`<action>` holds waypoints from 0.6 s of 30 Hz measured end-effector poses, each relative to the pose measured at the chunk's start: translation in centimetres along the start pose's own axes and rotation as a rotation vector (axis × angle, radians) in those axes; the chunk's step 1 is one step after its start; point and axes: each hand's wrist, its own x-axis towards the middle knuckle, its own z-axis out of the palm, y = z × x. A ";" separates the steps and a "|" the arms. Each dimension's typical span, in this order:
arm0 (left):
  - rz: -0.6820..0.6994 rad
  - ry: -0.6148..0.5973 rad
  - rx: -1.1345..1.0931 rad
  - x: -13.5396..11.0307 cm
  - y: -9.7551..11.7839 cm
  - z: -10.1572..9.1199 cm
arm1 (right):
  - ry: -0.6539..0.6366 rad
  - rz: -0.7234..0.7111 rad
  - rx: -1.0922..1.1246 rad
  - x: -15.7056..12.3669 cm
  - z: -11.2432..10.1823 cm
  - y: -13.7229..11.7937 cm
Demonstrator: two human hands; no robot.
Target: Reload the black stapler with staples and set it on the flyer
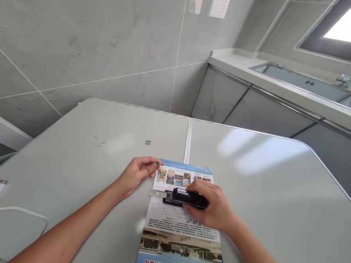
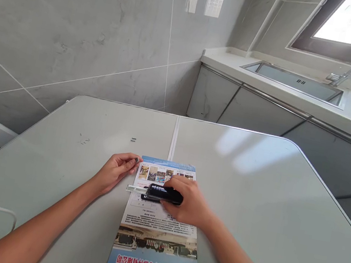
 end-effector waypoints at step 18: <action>0.335 -0.237 0.359 -0.8 0.6 0.5 | -0.089 -0.239 -0.293 0.6 -0.7 -2.6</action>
